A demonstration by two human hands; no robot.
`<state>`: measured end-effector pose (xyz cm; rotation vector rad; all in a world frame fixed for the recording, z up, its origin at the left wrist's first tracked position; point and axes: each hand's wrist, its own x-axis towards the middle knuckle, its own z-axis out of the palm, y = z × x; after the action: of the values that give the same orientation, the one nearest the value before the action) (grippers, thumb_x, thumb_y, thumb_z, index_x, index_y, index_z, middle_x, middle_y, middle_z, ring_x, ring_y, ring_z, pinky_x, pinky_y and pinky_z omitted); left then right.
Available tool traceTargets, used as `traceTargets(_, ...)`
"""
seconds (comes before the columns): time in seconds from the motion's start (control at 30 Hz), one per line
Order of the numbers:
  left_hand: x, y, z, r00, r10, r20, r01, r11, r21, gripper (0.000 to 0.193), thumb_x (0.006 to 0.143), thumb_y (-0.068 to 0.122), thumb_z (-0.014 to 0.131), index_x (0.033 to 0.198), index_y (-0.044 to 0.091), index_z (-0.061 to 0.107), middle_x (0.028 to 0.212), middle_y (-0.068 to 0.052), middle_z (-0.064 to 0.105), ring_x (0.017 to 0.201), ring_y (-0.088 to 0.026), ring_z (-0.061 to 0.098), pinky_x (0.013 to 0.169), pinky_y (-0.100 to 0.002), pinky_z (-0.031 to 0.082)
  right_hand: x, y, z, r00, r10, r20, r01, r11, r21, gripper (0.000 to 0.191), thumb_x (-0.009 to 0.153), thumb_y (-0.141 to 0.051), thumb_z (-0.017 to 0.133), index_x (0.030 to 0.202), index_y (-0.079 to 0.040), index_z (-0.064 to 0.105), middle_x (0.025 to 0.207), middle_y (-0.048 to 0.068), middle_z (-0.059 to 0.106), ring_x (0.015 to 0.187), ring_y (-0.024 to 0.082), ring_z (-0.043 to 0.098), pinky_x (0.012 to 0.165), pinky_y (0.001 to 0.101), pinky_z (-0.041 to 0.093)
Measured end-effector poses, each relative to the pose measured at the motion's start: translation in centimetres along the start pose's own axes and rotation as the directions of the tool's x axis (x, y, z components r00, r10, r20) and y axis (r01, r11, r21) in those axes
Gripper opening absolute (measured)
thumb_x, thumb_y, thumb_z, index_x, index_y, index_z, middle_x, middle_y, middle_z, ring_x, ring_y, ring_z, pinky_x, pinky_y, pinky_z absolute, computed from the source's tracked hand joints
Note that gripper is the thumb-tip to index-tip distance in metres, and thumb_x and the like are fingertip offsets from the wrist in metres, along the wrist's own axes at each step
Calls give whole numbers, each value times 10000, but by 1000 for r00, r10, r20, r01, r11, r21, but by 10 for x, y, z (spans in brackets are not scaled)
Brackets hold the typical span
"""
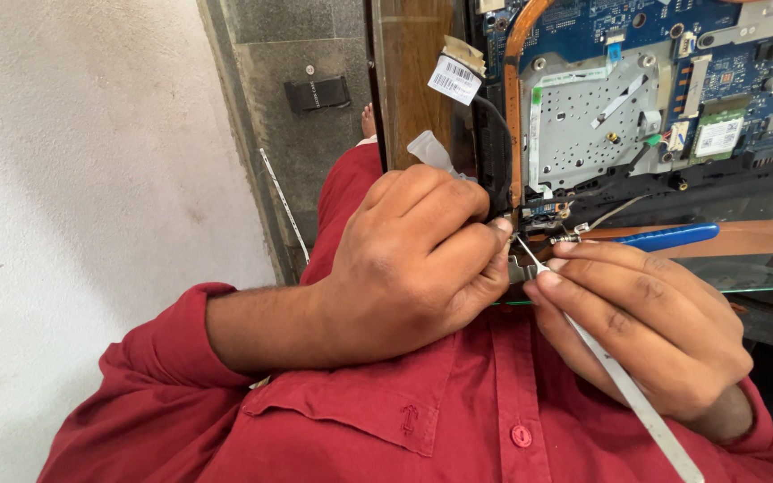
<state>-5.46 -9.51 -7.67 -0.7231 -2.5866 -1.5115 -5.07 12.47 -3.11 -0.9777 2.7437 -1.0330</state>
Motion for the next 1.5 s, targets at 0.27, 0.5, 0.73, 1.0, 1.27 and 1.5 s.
traceTargets(0.27,-2,-1,0,1000,8,11,-8,1000,7,123,965,66,801,957,39,681,1053,-75,623,997,-255,612,845,-372,481,-1,-1,2,1000,6,-24,-6,1000,-2,217,761,56,853,934,63,723,912,162,717,889,315,750,782,376,622)
traceTargets(0.5,-2,-3,-4,998,58,31,-58,998,10,137,969,76,789,1058,6,712,1076,-87,614,1010,-263,610,853,-380,483,-4,0,2,1000,7,-14,-8,1000,-16,219,759,49,868,930,57,731,907,159,720,881,315,754,763,367,617)
traceTargets(0.73,6,-3,-12,992,124,35,-125,992,14,188,836,43,782,991,-49,725,971,-112,612,917,-277,620,829,-394,508,-6,3,3,1000,-16,-24,16,1000,-12,216,764,38,874,929,40,734,894,150,715,880,319,757,754,361,619)
traceTargets(1.0,7,2,-8,996,94,3,-94,995,32,125,896,30,799,963,-34,715,982,-103,608,928,-272,621,853,-400,502,-5,8,1,998,-61,-3,61,998,-3,225,766,12,884,936,46,741,898,153,719,875,319,754,736,353,607)
traceTargets(1.27,1,1,-4,998,53,28,-54,998,24,111,990,60,797,1028,-2,713,1069,-91,614,1003,-261,614,864,-377,492,-7,10,3,997,-66,-29,66,998,0,219,767,18,885,933,28,742,887,137,714,866,307,754,738,349,610)
traceTargets(1.5,0,-2,-7,994,60,86,-61,998,16,117,961,57,789,1023,-3,710,1056,-92,603,991,-266,609,844,-380,484,-7,12,2,998,-50,-23,51,999,19,224,769,12,884,936,30,736,891,137,716,863,301,757,717,338,604)
